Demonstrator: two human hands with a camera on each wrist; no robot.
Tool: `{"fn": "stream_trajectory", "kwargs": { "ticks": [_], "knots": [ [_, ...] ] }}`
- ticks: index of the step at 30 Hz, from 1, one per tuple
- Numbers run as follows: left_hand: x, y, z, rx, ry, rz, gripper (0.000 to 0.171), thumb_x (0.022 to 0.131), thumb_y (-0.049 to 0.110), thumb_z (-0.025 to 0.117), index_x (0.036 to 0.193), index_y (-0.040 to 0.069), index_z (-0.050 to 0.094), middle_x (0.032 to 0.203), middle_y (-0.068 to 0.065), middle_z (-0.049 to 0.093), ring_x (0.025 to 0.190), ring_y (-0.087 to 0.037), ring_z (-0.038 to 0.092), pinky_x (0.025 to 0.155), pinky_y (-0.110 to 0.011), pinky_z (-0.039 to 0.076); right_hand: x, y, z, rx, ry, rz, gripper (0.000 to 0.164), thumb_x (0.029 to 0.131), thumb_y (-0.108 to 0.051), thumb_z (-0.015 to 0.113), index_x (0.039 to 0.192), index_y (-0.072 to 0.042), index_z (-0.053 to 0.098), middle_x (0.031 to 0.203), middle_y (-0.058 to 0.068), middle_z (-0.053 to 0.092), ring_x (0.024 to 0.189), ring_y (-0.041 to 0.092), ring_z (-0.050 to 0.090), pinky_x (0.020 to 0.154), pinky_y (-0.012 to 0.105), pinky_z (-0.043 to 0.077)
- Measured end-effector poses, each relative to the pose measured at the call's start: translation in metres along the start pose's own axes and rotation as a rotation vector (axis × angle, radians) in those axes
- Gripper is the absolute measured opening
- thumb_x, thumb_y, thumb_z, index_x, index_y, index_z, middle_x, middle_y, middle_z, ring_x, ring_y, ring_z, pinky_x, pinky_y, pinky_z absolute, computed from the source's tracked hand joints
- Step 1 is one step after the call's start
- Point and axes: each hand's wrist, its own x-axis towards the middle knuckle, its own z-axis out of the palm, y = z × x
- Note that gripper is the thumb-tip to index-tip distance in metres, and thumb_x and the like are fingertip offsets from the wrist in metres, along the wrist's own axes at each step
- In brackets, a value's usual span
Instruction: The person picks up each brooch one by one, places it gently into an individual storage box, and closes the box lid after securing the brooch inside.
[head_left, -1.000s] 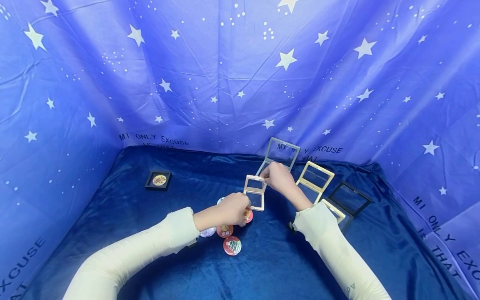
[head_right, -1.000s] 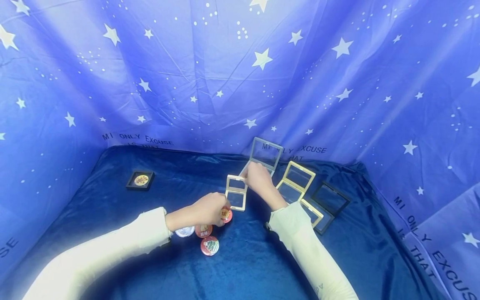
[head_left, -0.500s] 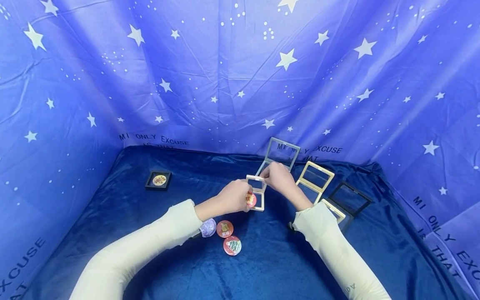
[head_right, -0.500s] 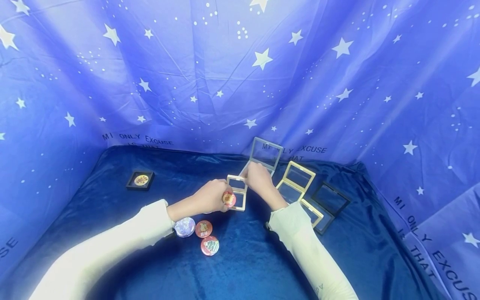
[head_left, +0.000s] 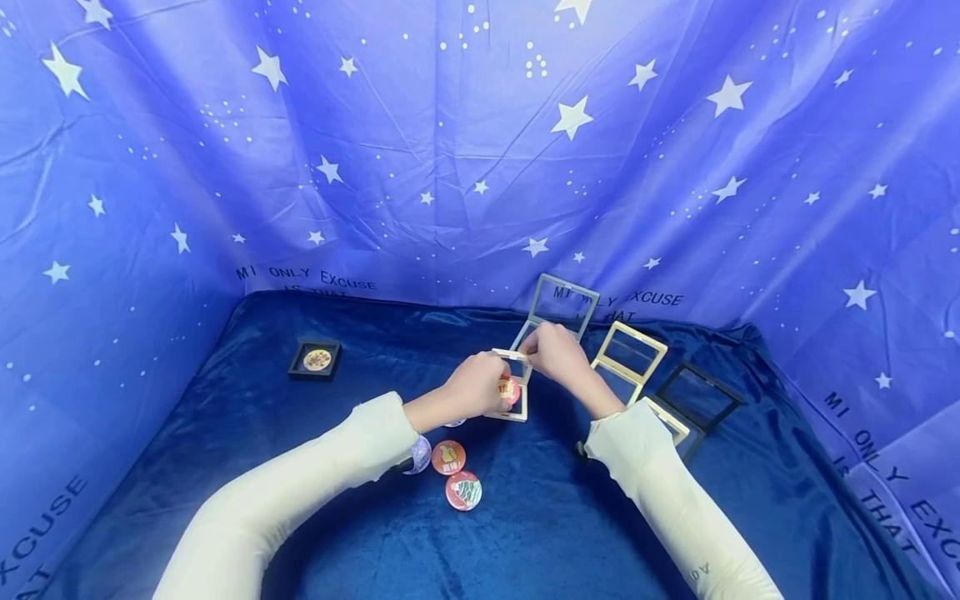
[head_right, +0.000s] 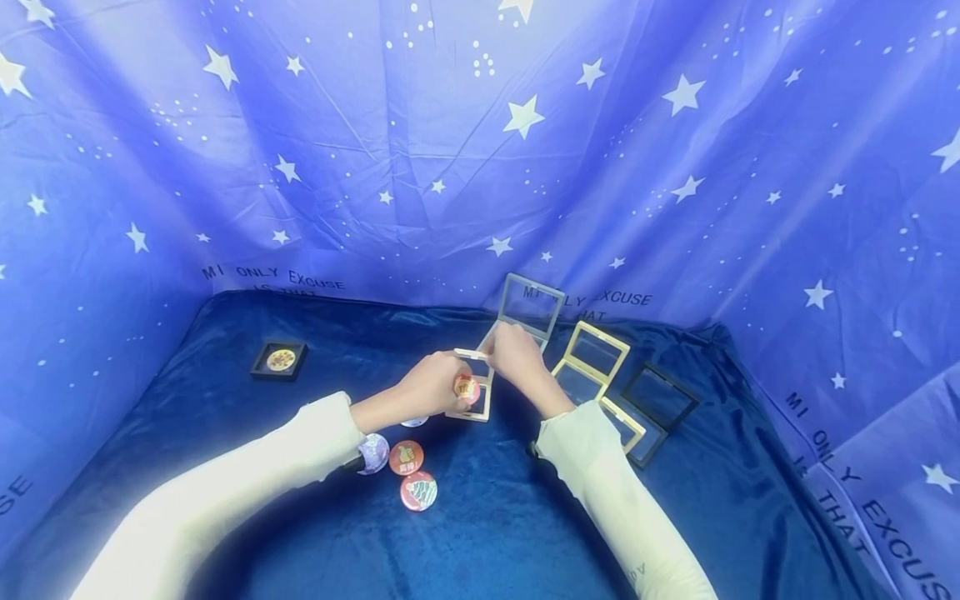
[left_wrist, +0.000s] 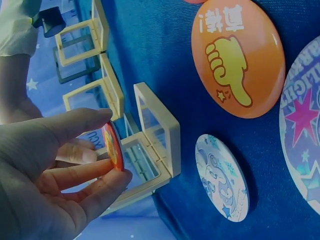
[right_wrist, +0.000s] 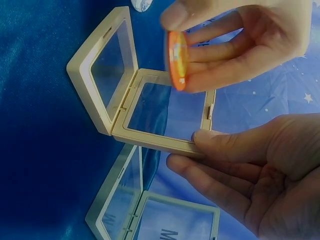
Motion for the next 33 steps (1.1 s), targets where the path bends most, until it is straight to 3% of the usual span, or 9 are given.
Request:
{"fn": "stream_trajectory", "kwargs": {
  "ticks": [9, 20, 24, 28, 29, 33],
  "knots": [
    [0.008, -0.002, 0.010, 0.006, -0.004, -0.041, 0.033, 0.078, 0.025, 0.090, 0.069, 0.012, 0.061, 0.056, 0.008, 0.044, 0.053, -0.008, 0.040, 0.050, -0.022, 0.032, 0.001, -0.002, -0.002, 0.006, -0.011, 0.004, 0.012, 0.092, -0.003, 0.070, 0.096, -0.003, 0.082, 0.095, 0.013, 0.079, 0.082, 0.026, 0.073, 0.076, 0.041, 0.060],
    [0.013, -0.002, 0.017, 0.034, -0.021, -0.057, 0.037, 0.079, 0.027, 0.089, 0.067, 0.012, 0.057, 0.056, 0.008, 0.040, 0.053, -0.008, 0.038, 0.050, -0.022, 0.031, 0.001, -0.002, -0.001, 0.007, -0.018, 0.014, 0.011, 0.092, -0.004, 0.071, 0.095, -0.004, 0.082, 0.094, 0.012, 0.080, 0.080, 0.024, 0.072, 0.075, 0.040, 0.059],
    [0.014, -0.001, 0.019, 0.040, -0.024, -0.074, 0.034, 0.080, 0.028, 0.088, 0.069, 0.011, 0.061, 0.057, 0.006, 0.046, 0.054, -0.009, 0.044, 0.052, -0.024, 0.038, 0.002, -0.001, -0.001, 0.006, -0.017, 0.003, 0.012, 0.091, -0.003, 0.070, 0.095, -0.003, 0.082, 0.093, 0.012, 0.080, 0.079, 0.024, 0.072, 0.074, 0.039, 0.059],
    [0.014, 0.000, 0.020, 0.031, -0.010, -0.083, 0.029, 0.079, 0.028, 0.088, 0.078, 0.006, 0.069, 0.063, 0.001, 0.061, 0.060, -0.012, 0.058, 0.059, -0.030, 0.052, 0.001, 0.000, -0.001, 0.006, -0.013, -0.014, 0.012, 0.091, -0.003, 0.070, 0.096, -0.003, 0.082, 0.093, 0.012, 0.080, 0.081, 0.025, 0.073, 0.074, 0.040, 0.060],
    [0.020, -0.009, 0.031, 0.036, 0.013, -0.074, 0.031, 0.078, 0.032, 0.088, 0.082, 0.007, 0.071, 0.067, 0.001, 0.065, 0.062, -0.013, 0.061, 0.061, -0.031, 0.054, 0.001, 0.000, -0.001, 0.006, -0.011, -0.013, 0.012, 0.091, -0.003, 0.071, 0.095, -0.003, 0.082, 0.094, 0.012, 0.080, 0.082, 0.026, 0.074, 0.075, 0.040, 0.060],
    [0.021, -0.007, 0.033, 0.053, 0.009, -0.105, 0.034, 0.078, 0.032, 0.089, 0.091, 0.004, 0.073, 0.078, -0.004, 0.072, 0.072, -0.018, 0.069, 0.067, -0.035, 0.059, 0.000, 0.000, -0.001, 0.002, -0.003, -0.010, 0.012, 0.090, -0.002, 0.070, 0.095, -0.003, 0.082, 0.095, 0.013, 0.080, 0.085, 0.027, 0.074, 0.076, 0.041, 0.060]
  ]
}}
